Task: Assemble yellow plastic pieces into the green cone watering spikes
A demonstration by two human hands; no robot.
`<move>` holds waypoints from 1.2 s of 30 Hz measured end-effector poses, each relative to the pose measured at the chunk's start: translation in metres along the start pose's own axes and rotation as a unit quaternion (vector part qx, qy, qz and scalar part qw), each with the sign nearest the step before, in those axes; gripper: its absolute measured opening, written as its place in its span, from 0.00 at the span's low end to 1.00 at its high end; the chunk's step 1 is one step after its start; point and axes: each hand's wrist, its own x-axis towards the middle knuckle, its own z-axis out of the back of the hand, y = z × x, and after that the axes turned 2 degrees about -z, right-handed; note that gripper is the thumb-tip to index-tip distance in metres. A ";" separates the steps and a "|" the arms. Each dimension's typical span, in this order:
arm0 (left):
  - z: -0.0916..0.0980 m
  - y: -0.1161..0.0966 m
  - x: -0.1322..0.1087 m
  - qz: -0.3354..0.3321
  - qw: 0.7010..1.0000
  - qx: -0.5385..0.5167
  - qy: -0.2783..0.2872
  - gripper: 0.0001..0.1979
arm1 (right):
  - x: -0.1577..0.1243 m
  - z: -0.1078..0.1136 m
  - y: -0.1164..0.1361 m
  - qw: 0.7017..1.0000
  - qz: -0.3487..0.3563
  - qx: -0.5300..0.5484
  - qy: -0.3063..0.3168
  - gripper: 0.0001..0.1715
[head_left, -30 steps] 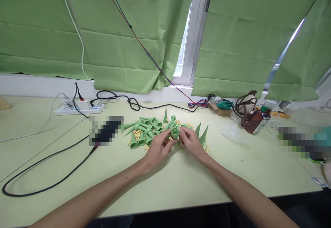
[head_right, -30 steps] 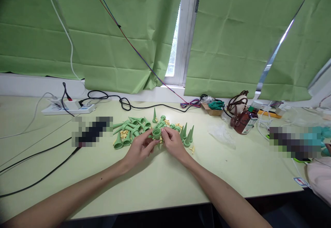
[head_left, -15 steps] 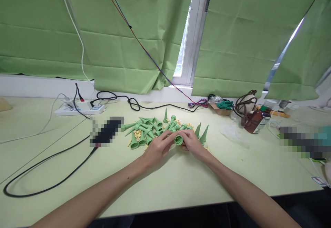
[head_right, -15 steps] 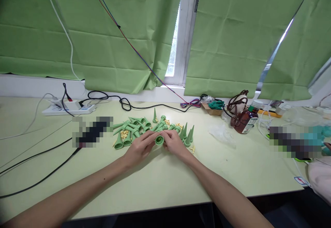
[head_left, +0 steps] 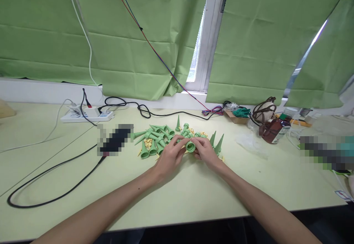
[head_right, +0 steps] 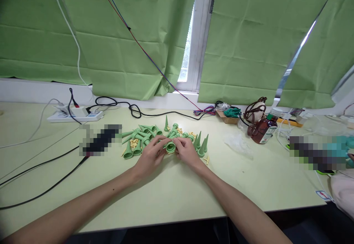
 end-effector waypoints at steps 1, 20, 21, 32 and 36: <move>0.000 -0.001 0.001 0.015 1.000 -0.009 -0.003 0.20 | 0.001 0.000 -0.001 1.000 0.009 0.005 -0.005 0.29; 0.003 -0.018 0.012 0.270 0.885 -0.376 0.052 0.18 | -0.002 0.004 -0.005 0.985 0.106 -0.126 -0.042 0.21; 0.004 -0.018 0.012 0.268 0.887 -0.373 0.052 0.18 | -0.002 0.005 -0.005 0.983 0.110 -0.137 -0.044 0.21; 0.003 -0.017 0.010 0.251 0.898 -0.362 0.025 0.17 | -0.006 0.003 -0.005 0.959 0.152 -0.239 -0.028 0.24; 0.001 -0.016 0.007 0.246 0.913 -0.324 0.025 0.15 | -0.005 0.002 -0.007 0.963 0.141 -0.229 -0.033 0.25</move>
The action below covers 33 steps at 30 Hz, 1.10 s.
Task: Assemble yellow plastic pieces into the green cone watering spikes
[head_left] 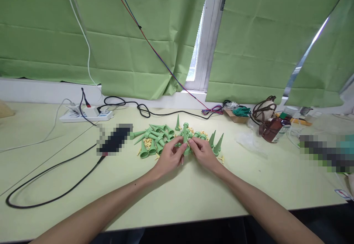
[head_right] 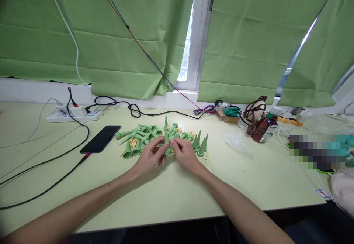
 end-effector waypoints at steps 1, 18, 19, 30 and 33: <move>0.000 0.001 0.000 -0.006 1.000 0.016 -0.002 0.14 | 0.000 0.000 -0.001 1.000 -0.004 0.004 0.000 0.25; 0.014 0.014 0.000 -0.343 0.841 0.418 0.023 0.20 | 0.000 -0.003 0.000 0.984 -0.081 0.150 0.047 0.27; 0.015 0.015 0.000 -0.348 0.830 0.435 0.020 0.21 | 0.000 -0.003 0.001 0.983 -0.082 0.159 0.044 0.28; 0.008 0.012 0.000 -0.301 0.878 0.370 -0.042 0.20 | 0.003 -0.004 0.007 0.979 -0.061 0.187 -0.050 0.26; 0.004 0.008 0.000 -0.265 0.908 0.317 -0.074 0.17 | 0.005 -0.003 0.004 0.968 -0.067 0.233 -0.064 0.25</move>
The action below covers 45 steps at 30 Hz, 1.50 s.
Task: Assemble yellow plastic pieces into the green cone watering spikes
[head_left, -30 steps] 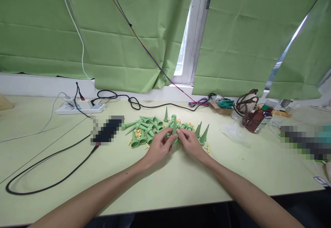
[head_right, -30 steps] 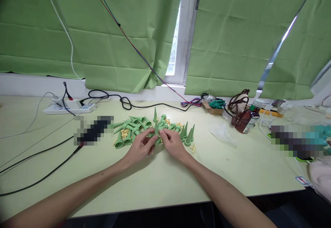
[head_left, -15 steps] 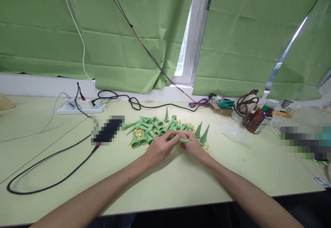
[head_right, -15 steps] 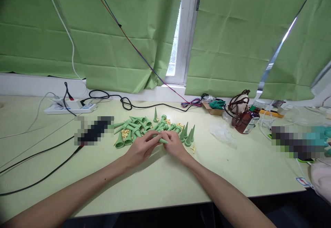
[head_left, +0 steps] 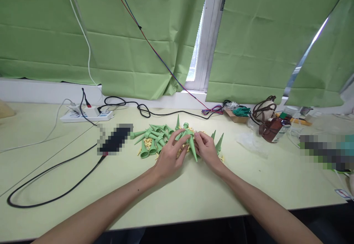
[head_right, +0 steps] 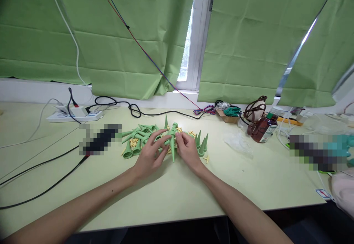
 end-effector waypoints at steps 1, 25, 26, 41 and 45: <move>0.000 -0.001 0.001 0.025 0.999 -0.022 -0.013 0.16 | 0.000 0.001 -0.001 1.000 0.000 0.011 -0.003 0.25; 0.001 -0.005 0.003 0.136 0.982 -0.122 0.054 0.13 | -0.005 0.001 0.003 0.998 -0.011 -0.007 0.065 0.28; 0.000 -0.004 0.002 0.132 0.983 -0.118 0.054 0.13 | -0.005 0.001 0.004 0.998 -0.014 -0.003 0.069 0.28; 0.000 0.000 -0.004 -0.001 0.999 -0.041 0.030 0.07 | -0.004 -0.001 0.008 0.993 -0.076 0.051 0.077 0.31; 0.000 0.005 -0.006 -0.076 0.997 0.021 0.019 0.14 | -0.004 -0.001 0.009 0.992 -0.082 0.040 0.091 0.31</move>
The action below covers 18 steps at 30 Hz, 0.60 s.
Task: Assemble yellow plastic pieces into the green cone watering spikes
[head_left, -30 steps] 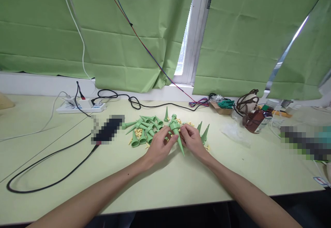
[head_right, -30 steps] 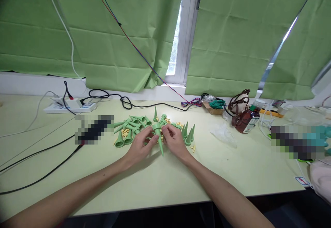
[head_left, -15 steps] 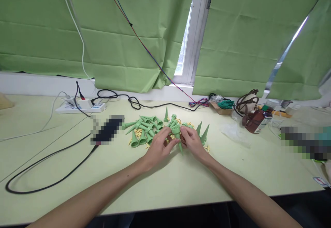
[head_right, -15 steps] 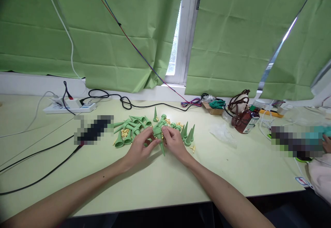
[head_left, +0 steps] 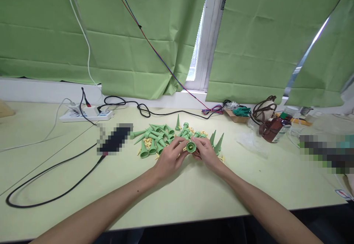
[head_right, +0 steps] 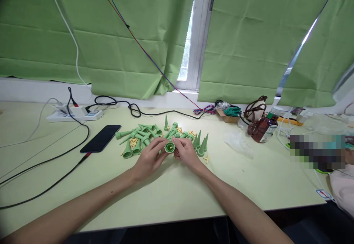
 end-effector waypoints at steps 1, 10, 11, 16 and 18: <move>0.000 0.001 -0.001 -0.018 1.000 0.017 -0.004 0.16 | 0.000 0.000 0.000 1.000 -0.003 -0.004 0.002 0.31; 0.000 0.000 0.002 -0.040 0.997 0.059 -0.023 0.18 | 0.000 -0.001 0.001 0.999 0.013 -0.028 -0.011 0.31; 0.000 -0.001 0.003 -0.016 0.999 0.039 -0.023 0.18 | 0.000 -0.001 0.000 0.999 0.017 -0.031 -0.016 0.30; 0.002 -0.010 0.009 0.140 0.985 -0.089 -0.046 0.16 | 0.003 0.001 -0.006 0.998 0.036 -0.039 -0.030 0.29; 0.003 -0.011 0.012 0.194 0.970 -0.136 -0.060 0.12 | 0.004 0.002 -0.007 0.998 0.039 -0.034 -0.035 0.29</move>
